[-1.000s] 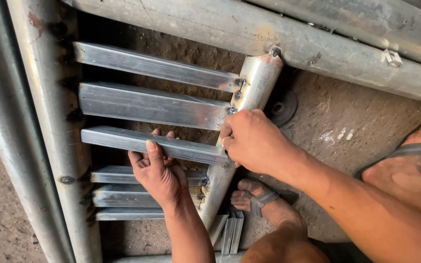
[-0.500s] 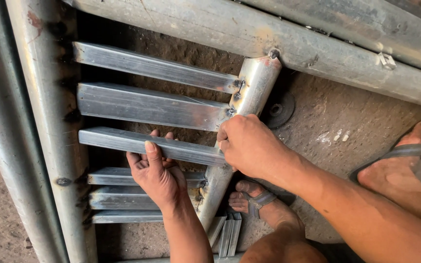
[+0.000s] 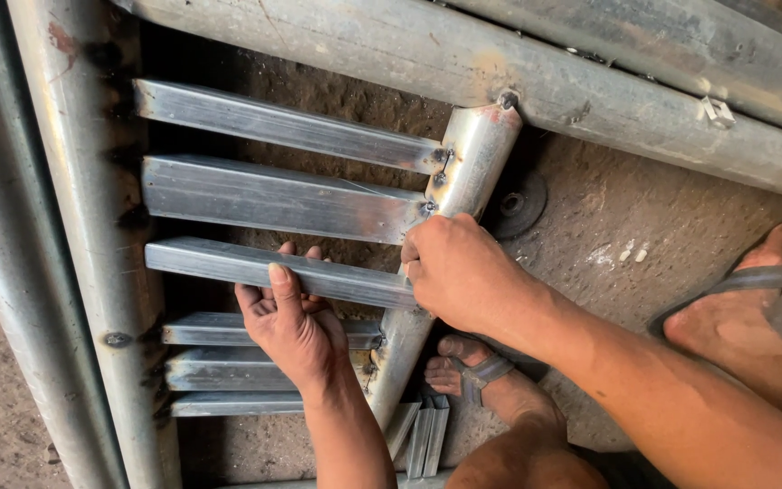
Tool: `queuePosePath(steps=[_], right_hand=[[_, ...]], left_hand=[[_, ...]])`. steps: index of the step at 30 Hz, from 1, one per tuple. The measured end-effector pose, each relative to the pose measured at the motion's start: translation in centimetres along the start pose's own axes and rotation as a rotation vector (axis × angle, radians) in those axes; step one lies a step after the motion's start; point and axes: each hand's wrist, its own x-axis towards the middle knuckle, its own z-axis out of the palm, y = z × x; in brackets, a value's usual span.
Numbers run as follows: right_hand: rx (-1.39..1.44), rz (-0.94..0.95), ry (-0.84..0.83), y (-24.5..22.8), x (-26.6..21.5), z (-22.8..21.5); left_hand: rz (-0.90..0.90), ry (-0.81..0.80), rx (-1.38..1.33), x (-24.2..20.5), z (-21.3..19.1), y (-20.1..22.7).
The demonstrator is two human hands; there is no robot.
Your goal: Using an angle grinder to cut a small metal section and then fitting it into a larger metal gate structure.
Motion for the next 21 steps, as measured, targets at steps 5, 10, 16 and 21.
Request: queuePosePath(steps=[5, 10, 16, 21], right_hand=[[0.044, 0.097, -0.13, -3.9, -3.1, -4.3], [0.082, 0.243, -0.121, -6.1, -5.9, -8.8], [-0.295, 0.199, -0.251, 1.7, -5.1, -6.0], [-0.598, -0.012, -0.404, 11.3, -6.7, -2.9]], left_hand=[[-0.004, 0.002, -0.021, 0.2, -0.2, -0.4], [-0.007, 0.003, -0.035, 0.4, -0.5, -0.6], [0.191, -0.011, 0.277, 1.5, -5.8, -0.9], [1.035, -0.294, 1.375, -3.3, -2.9, 6.9]])
